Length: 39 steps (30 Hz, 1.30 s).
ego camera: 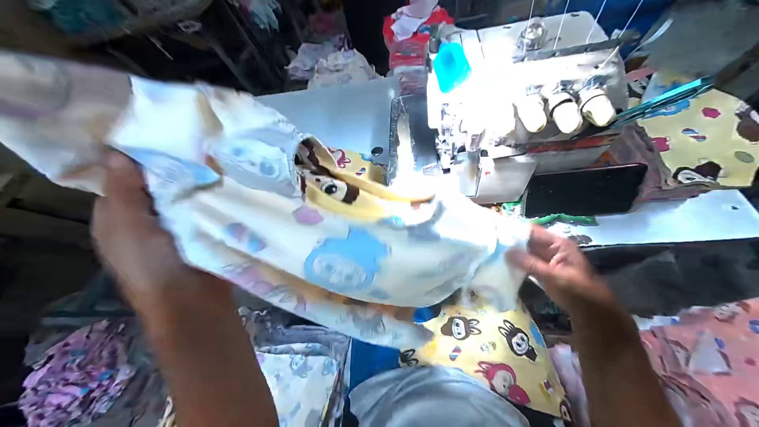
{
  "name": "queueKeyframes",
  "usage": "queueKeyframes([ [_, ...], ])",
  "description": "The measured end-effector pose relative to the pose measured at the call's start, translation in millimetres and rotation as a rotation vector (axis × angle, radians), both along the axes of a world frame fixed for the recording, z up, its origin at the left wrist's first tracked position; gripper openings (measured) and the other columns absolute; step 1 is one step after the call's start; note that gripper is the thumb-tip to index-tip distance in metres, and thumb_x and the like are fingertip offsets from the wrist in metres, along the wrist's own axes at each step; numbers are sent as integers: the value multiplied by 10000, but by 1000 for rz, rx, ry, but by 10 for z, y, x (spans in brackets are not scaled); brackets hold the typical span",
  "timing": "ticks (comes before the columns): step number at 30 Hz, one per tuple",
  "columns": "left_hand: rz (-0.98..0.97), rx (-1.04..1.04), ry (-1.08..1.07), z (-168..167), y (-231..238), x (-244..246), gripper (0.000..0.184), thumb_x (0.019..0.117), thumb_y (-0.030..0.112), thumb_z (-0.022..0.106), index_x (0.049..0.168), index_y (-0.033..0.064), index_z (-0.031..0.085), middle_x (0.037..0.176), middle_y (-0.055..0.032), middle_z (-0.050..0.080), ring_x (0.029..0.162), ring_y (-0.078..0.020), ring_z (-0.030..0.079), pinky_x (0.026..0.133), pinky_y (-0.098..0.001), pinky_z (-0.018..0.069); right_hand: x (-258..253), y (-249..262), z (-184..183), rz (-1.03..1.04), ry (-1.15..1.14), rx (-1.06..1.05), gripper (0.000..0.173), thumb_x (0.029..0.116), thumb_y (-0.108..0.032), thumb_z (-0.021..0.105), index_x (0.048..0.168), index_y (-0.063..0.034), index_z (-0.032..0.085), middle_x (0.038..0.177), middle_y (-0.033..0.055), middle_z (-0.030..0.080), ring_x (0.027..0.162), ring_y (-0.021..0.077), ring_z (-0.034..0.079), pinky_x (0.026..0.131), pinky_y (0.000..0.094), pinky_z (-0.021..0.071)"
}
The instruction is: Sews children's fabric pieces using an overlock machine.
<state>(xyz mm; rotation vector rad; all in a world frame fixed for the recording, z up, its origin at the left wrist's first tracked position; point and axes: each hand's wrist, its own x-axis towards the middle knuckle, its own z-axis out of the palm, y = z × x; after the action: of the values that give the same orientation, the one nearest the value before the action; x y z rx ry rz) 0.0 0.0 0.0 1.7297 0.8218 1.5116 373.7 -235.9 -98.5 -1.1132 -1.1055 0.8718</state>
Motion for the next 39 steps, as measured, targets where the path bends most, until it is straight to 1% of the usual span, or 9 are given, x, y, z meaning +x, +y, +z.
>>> queueKeyframes([
  [2, 320, -149, 261, -99, -105, 391, 475, 1090, 273, 473, 1500, 71, 346, 1291, -53, 589, 1146, -108, 631, 988, -325, 545, 97, 206, 190, -231, -147, -29, 100, 954, -146, 657, 1049, -171, 676, 838, -120, 671, 691, -40, 616, 621, 155, 536],
  [5, 203, -226, 675, -329, 60, 543, 518, 1056, 108, 498, 1505, -86, 328, 1485, -324, 454, 1303, -445, 540, 1037, -620, 461, 52, 569, 359, -324, -477, 37, 113, 977, -111, 677, 1081, -67, 686, 904, 17, 681, 734, 37, 622, 653, 220, 527],
  [10, -256, 31, 790, -87, -300, 1339, 724, 957, 293, 706, 1558, 38, 393, 1571, -159, 449, 1407, -338, 477, 1127, -517, 420, -200, 990, 435, -301, -615, 109, 134, 906, -108, 764, 1017, -69, 699, 841, 72, 681, 698, 177, 624, 642, 399, 504],
  [12, -353, 265, 858, -95, -337, 1656, 781, 857, 444, 778, 1474, 38, 523, 1362, -135, 634, 1243, -301, 605, 1054, -499, 474, -244, 1033, 431, -326, -549, 138, 137, 913, -146, 765, 990, -83, 670, 786, 26, 634, 636, 95, 563, 584, 274, 467],
  [14, -350, 370, 861, -127, -272, 1853, 424, 891, 412, 753, 1133, 64, 740, 986, -85, 726, 916, -234, 683, 810, -450, 533, -275, 1007, 390, -385, -451, 132, 116, 946, -182, 734, 999, -95, 678, 770, -7, 619, 617, 37, 546, 556, 198, 450],
  [16, -315, 325, 842, -57, -244, 1932, 203, 980, 293, 677, 922, 102, 715, 764, -31, 648, 693, -156, 612, 627, -365, 482, -319, 947, 325, -422, -354, 85, 133, 964, -190, 713, 1059, -103, 682, 790, -30, 637, 634, 4, 567, 564, 165, 470],
  [25, -289, 153, 724, -70, -366, 1874, 107, 956, 59, 639, 1053, 103, 638, 703, 16, 550, 514, -19, 465, 451, -142, 366, -610, 928, 92, -556, 126, 168, 86, 1003, -135, 651, 1072, -107, 693, 939, -68, 675, 834, -7, 650, 755, 169, 565],
  [33, -177, 198, 649, -23, -401, 1763, 119, 1072, 170, 517, 1163, 110, 564, 728, 30, 555, 518, 15, 475, 466, -116, 387, -534, 869, 191, -422, -70, 49, 174, 910, -64, 736, 1081, -66, 705, 982, 12, 702, 813, 43, 687, 709, 192, 597],
  [39, -95, 277, 554, -82, -608, 1858, 193, 1095, 207, 478, 1192, 54, 544, 767, 9, 550, 550, 15, 485, 498, -124, 418, -736, 862, 228, -586, 87, 206, 123, 1052, -99, 520, 1171, -110, 546, 1008, -71, 627, 886, -43, 628, 774, 151, 554],
])
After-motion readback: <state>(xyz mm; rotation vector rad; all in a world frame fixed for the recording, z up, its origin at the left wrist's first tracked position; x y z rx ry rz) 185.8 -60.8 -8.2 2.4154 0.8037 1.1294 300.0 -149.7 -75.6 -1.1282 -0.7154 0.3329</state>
